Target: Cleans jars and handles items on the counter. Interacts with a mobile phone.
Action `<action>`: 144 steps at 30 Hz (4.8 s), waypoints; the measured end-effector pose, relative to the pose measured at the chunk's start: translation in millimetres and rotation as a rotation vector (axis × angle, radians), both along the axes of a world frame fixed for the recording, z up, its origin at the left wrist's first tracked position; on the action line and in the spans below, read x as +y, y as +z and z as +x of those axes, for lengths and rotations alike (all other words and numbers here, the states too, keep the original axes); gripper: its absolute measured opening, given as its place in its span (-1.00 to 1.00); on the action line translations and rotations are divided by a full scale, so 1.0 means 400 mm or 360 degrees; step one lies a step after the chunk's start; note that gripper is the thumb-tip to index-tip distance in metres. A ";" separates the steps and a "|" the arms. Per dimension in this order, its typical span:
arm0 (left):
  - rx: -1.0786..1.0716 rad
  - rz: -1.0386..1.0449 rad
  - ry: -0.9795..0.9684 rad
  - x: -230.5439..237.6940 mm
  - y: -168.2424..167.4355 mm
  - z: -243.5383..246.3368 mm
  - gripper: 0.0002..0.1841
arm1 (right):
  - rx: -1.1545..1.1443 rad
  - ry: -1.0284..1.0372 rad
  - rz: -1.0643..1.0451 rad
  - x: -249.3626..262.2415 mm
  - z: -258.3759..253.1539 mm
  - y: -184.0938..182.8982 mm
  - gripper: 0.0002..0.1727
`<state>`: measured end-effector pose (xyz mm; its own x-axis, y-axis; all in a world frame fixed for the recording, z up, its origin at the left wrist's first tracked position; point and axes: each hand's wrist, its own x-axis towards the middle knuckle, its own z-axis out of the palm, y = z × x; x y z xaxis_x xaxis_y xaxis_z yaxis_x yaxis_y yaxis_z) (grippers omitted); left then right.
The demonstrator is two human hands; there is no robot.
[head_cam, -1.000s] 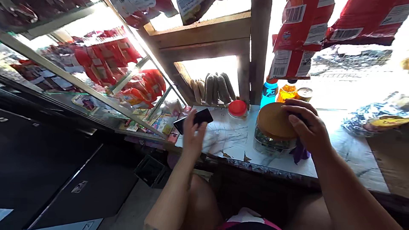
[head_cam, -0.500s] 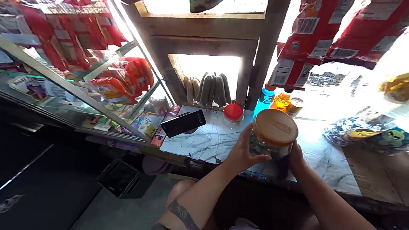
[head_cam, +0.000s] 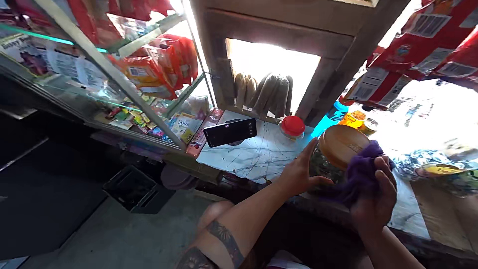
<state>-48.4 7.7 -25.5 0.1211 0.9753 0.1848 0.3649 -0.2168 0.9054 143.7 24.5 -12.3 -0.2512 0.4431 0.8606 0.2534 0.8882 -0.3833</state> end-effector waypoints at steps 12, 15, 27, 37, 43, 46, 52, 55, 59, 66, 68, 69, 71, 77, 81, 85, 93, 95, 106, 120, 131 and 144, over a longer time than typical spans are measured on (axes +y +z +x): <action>-0.0021 0.0029 -0.0091 0.003 0.010 -0.004 0.14 | -0.1237 -0.0153 -0.0183 0.050 -0.022 0.187 -0.14; -0.0029 0.0031 -0.0109 0.000 0.006 -0.004 0.09 | -0.1423 -0.0240 -0.0404 0.103 -0.029 0.213 0.02; -0.0116 -0.0052 -0.0044 0.004 0.000 0.009 -0.12 | -0.1003 -0.0120 -0.1229 0.207 0.016 0.214 -0.17; -0.0093 -0.0007 -0.0031 0.000 0.000 0.007 0.00 | -0.0830 -0.0048 -0.1370 0.217 0.029 0.210 -0.27; -0.0037 0.0045 -0.0070 -0.003 -0.003 0.004 0.11 | -0.0766 -0.0001 -0.1345 0.217 0.033 0.212 -0.37; -0.0038 0.0085 -0.0081 -0.002 -0.007 0.003 0.12 | -0.0755 -0.0058 -0.1344 0.213 0.029 0.219 -0.45; -0.0063 0.0086 -0.0077 0.002 -0.008 0.004 0.14 | -0.0760 -0.0186 -0.1307 0.215 0.031 0.223 -0.47; -0.0064 0.0025 -0.0099 0.002 0.000 -0.001 0.15 | -0.0766 -0.0204 -0.1315 0.218 0.028 0.229 -0.48; -0.0069 0.0073 -0.0158 0.009 0.000 -0.013 0.16 | -0.0778 -0.0285 -0.1325 0.219 0.033 0.233 -0.45; -0.0027 0.0161 -0.0081 0.032 0.004 -0.055 0.08 | -0.1104 -0.0747 -0.1037 0.165 0.057 0.254 -0.40; 0.0070 0.0107 -0.0061 0.037 0.011 -0.076 -0.08 | -0.1099 -0.0829 -0.1018 0.139 0.067 0.260 -0.43; 0.0139 0.0032 -0.0070 0.036 0.020 -0.088 -0.17 | -0.1110 -0.0856 -0.1003 0.124 0.075 0.262 -0.44; 0.0202 -0.0082 -0.0053 0.033 0.030 -0.100 -0.31 | -0.1195 -0.0885 -0.0929 0.097 0.097 0.269 -0.44; 0.0076 -0.0047 -0.0031 0.020 0.029 -0.078 -0.39 | -0.1245 -0.0806 -0.0772 0.062 0.151 0.277 -0.55; -0.0003 0.0152 -0.0060 0.002 0.032 -0.041 -0.42 | -0.1019 -0.0656 -0.0549 0.084 0.149 0.268 -0.60; -0.0013 0.0331 0.0036 -0.005 0.026 -0.018 -0.44 | -0.0882 -0.0327 -0.0317 0.119 0.140 0.288 -0.52; 0.0050 0.0433 -0.0041 0.004 0.003 0.000 -0.15 | -0.1570 -0.0223 -0.0408 0.109 0.052 0.238 0.05; 0.0058 0.0445 -0.0050 0.000 0.001 0.002 -0.04 | -0.1588 -0.0214 -0.0398 0.111 0.052 0.241 0.06; -0.0003 0.0571 -0.0073 0.018 -0.018 0.010 0.06 | -0.1636 -0.0229 -0.0397 0.117 0.047 0.245 0.02; 0.0380 0.1233 0.0163 0.005 -0.001 0.031 -0.40 | -0.1830 -0.0024 -0.0496 0.211 0.010 0.299 -0.08; 0.0216 0.1101 0.0104 -0.014 -0.011 0.049 -0.34 | -0.2093 0.0465 0.0104 0.168 -0.380 0.399 -0.28; 0.0219 0.0795 -0.0105 -0.025 0.013 0.029 -0.59 | -0.2603 0.0373 -0.0027 0.169 -0.778 0.226 0.15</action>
<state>-36.9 -2.2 -20.3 0.2353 0.7617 0.6037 0.4442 -0.6368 0.6303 -167.5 92.2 78.0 -0.8878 0.2731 -0.3704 0.2423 0.9617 0.1283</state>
